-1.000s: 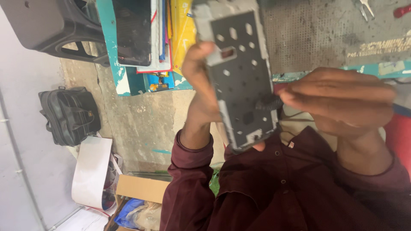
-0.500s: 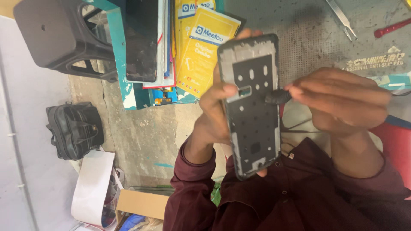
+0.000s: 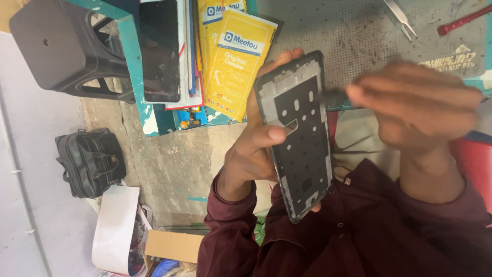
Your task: The person cleans the interior frame of a disassembled smartphone. They use a brush to scrub the surface, apply a liquid from a bottle, and then use a metal tool to scrape and wipe the frame. The person repeats this process on different sections of the frame.
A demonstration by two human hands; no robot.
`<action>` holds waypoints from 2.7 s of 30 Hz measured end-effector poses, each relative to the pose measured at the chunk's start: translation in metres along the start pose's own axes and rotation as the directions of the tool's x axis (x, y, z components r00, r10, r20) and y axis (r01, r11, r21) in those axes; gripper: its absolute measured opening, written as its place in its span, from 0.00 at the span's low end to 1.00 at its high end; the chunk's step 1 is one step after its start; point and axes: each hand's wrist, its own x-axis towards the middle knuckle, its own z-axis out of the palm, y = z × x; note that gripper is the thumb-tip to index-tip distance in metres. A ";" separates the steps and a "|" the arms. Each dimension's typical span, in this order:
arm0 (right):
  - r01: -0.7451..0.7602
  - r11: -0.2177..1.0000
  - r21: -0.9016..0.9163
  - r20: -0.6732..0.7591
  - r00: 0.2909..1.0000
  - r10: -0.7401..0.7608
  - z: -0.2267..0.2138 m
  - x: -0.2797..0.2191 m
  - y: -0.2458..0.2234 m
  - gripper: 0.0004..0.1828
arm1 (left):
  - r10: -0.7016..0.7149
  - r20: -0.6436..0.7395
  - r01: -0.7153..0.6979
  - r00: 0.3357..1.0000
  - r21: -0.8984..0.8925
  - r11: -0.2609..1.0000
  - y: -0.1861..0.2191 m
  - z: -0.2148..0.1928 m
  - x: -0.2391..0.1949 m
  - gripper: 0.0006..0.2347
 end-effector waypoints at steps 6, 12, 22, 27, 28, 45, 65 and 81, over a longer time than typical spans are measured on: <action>0.151 0.964 -0.217 0.271 0.958 -0.089 -0.019 -0.019 -0.004 0.13 | -0.043 0.050 0.042 0.998 0.031 0.999 0.007 -0.014 0.002 0.50; -0.035 0.993 -0.113 0.131 0.990 0.050 -0.009 0.009 -0.003 0.14 | -0.041 0.119 0.037 0.992 0.042 0.998 0.011 -0.017 0.005 0.50; -0.043 0.867 -0.497 0.212 0.962 0.169 -0.016 -0.021 -0.055 0.13 | -0.124 0.137 0.074 0.983 0.324 0.943 0.023 -0.021 0.006 0.51; -0.373 0.896 -0.242 0.116 0.905 0.408 -0.004 -0.004 -0.071 0.15 | -0.151 0.138 0.083 0.979 0.403 0.911 0.025 -0.018 0.008 0.50; -0.371 0.882 -0.289 0.121 0.900 0.419 0.001 0.004 -0.070 0.14 | -0.157 0.145 0.087 0.977 0.400 0.912 0.026 -0.017 0.008 0.49; -0.431 0.902 -0.035 0.156 0.889 0.431 -0.010 -0.025 -0.074 0.09 | -0.103 -0.036 0.109 0.994 0.347 0.931 0.018 -0.017 0.002 0.46; -0.531 0.801 0.278 0.147 0.847 0.510 -0.009 -0.014 -0.040 0.14 | -0.047 -0.210 0.104 0.977 0.267 0.958 0.012 -0.008 -0.003 0.44; -0.729 0.517 0.449 0.293 0.666 0.686 0.018 0.027 -0.058 0.06 | -0.293 -0.222 0.246 0.930 -0.217 0.945 0.007 -0.018 -0.016 0.34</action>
